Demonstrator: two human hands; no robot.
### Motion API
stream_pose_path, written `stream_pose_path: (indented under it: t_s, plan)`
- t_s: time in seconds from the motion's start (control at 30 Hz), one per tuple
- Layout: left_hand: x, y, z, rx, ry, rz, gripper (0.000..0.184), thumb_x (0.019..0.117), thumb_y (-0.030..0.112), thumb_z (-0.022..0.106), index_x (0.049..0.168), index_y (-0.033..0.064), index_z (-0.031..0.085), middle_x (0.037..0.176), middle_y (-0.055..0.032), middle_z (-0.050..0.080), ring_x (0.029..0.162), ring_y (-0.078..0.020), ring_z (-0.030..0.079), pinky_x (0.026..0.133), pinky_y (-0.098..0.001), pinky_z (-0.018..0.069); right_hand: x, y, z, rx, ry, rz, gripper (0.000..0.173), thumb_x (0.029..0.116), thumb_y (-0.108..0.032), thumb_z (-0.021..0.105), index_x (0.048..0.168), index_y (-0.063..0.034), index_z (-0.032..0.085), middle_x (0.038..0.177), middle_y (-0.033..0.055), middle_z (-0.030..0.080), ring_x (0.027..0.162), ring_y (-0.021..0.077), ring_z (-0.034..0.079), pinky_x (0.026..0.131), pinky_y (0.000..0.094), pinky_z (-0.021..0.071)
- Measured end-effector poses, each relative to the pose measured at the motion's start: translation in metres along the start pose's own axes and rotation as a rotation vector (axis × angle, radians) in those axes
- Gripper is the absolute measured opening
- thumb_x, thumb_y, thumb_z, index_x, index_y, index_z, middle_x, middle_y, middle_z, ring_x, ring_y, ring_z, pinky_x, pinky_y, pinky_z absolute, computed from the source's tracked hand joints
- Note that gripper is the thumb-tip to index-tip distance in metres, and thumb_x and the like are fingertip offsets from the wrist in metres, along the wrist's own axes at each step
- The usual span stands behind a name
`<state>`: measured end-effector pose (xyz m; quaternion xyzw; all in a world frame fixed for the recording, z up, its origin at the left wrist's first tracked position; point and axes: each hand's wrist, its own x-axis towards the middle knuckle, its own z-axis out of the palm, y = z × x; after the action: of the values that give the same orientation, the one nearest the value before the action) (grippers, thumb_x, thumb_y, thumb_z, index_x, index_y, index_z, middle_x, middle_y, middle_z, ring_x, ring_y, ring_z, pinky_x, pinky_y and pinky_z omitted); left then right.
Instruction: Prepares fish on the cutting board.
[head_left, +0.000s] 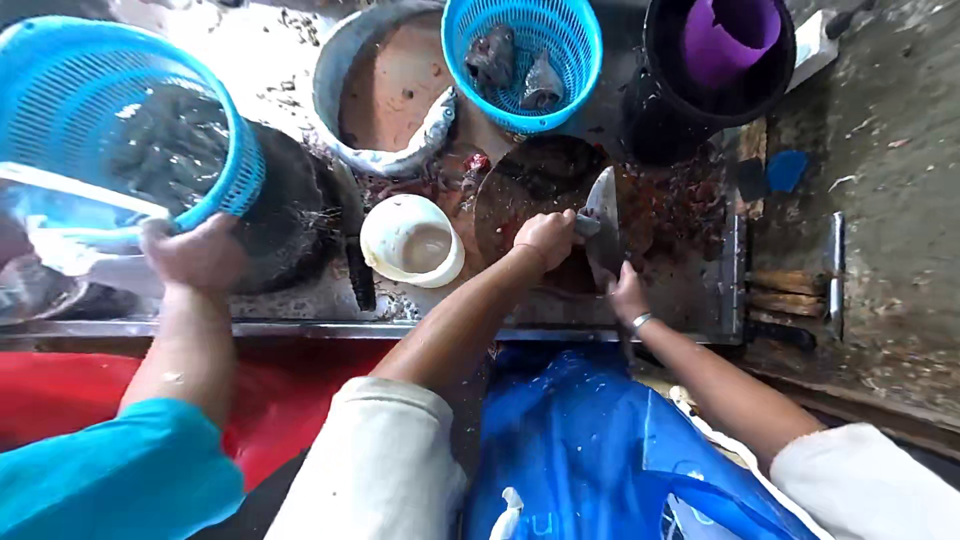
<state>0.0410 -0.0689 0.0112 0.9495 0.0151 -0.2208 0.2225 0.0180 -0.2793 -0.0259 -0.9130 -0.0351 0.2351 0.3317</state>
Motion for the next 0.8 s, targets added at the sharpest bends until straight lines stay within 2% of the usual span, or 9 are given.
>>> stream_pose_path:
  t_s: [0.07,0.13,0.2,0.3,0.47,0.57,0.67,0.73,0.8]
  plan:
    - [-0.002,0.001,-0.009,0.094,0.002,0.022,0.039,0.1067,0.040,0.053,0.126,0.0062,0.059,0.110,-0.0210,0.069,0.103,-0.0441,0.069,0.082,-0.0640,0.0548,0.007,-0.004,-0.041,-0.153,-0.046,-0.020,0.044,0.1081,-0.033,0.053,0.131,0.0038,0.058,0.117,0.0280,0.068,0.112,0.0430,0.067,0.099,0.0632,0.0512]
    - [0.003,0.008,-0.020,0.178,0.031,0.030,0.039,0.1055,0.036,0.056,0.131,0.0064,0.056,0.113,-0.0212,0.069,0.100,-0.0451,0.069,0.079,-0.0635,0.0551,0.015,-0.011,-0.097,-0.386,-0.099,-0.001,0.047,0.1084,-0.042,0.050,0.121,0.0014,0.062,0.103,0.0292,0.069,0.101,0.0478,0.069,0.087,0.0689,0.0522]
    - [0.008,0.017,-0.024,0.211,0.030,0.014,0.039,0.1047,0.031,0.058,0.135,0.0075,0.054,0.118,-0.0210,0.068,0.100,-0.0451,0.069,0.079,-0.0630,0.0553,0.018,-0.017,-0.143,-0.679,-0.212,0.014,0.048,0.1098,-0.046,0.043,0.118,-0.0025,0.062,0.098,0.0282,0.069,0.098,0.0493,0.069,0.082,0.0694,0.0530]
    - [0.018,0.020,-0.023,0.261,0.021,0.026,0.040,0.1031,0.028,0.060,0.137,0.0083,0.053,0.124,-0.0199,0.066,0.099,-0.0442,0.069,0.078,-0.0625,0.0556,0.014,-0.031,-0.180,-1.059,-0.342,-0.077,0.042,0.1099,-0.046,0.040,0.120,-0.0108,0.061,0.093,0.0215,0.071,0.093,0.0455,0.071,0.076,0.0643,0.0562]
    - [0.025,0.023,-0.028,0.346,-0.035,0.125,0.039,0.0999,0.014,0.059,0.139,0.0100,0.053,0.124,-0.0181,0.066,0.099,-0.0428,0.069,0.077,-0.0607,0.0552,0.006,-0.086,-0.185,-1.354,-0.407,-0.227,0.034,0.1102,-0.041,0.043,0.122,-0.0148,0.062,0.090,0.0192,0.071,0.089,0.0444,0.071,0.071,0.0612,0.0560]
    - [0.039,0.013,-0.038,0.390,-0.097,0.209,0.048,0.0994,0.026,0.066,0.143,0.0119,0.052,0.123,-0.0177,0.067,0.103,-0.0428,0.068,0.081,-0.0630,0.0542,0.007,-0.135,-0.165,-1.412,-0.388,-0.221,0.022,0.1080,-0.024,0.051,0.117,-0.0090,0.065,0.092,0.0220,0.070,0.091,0.0467,0.070,0.071,0.0633,0.0539]
    - [0.060,-0.005,-0.042,0.419,-0.137,0.276,0.070,0.0840,0.034,0.084,0.142,0.0133,0.052,0.122,-0.0187,0.068,0.106,-0.0439,0.067,0.083,-0.0664,0.0531,0.018,-0.167,-0.149,-1.477,-0.370,-0.165,0.014,0.0985,-0.007,0.059,0.111,-0.0066,0.065,0.088,0.0218,0.068,0.088,0.0460,0.069,0.066,0.0621,0.0526]
    - [0.076,-0.021,-0.040,0.414,-0.130,0.298,0.080,0.0726,0.039,0.091,0.139,0.0149,0.054,0.117,-0.0186,0.069,0.106,-0.0432,0.068,0.083,-0.0667,0.0532,0.030,-0.161,-0.155,-1.466,-0.352,-0.150,0.015,0.1036,-0.017,0.056,0.112,-0.0089,0.065,0.089,0.0214,0.068,0.089,0.0466,0.069,0.065,0.0634,0.0526]
    - [0.088,-0.032,-0.042,0.392,-0.119,0.316,0.081,0.0693,0.046,0.092,0.135,0.0154,0.057,0.113,-0.0185,0.070,0.105,-0.0430,0.068,0.082,-0.0668,0.0533,0.037,-0.147,-0.161,-1.400,-0.369,-0.080,0.028,0.1089,-0.032,0.049,0.120,-0.0104,0.064,0.098,0.0231,0.070,0.096,0.0492,0.069,0.071,0.0676,0.0532]
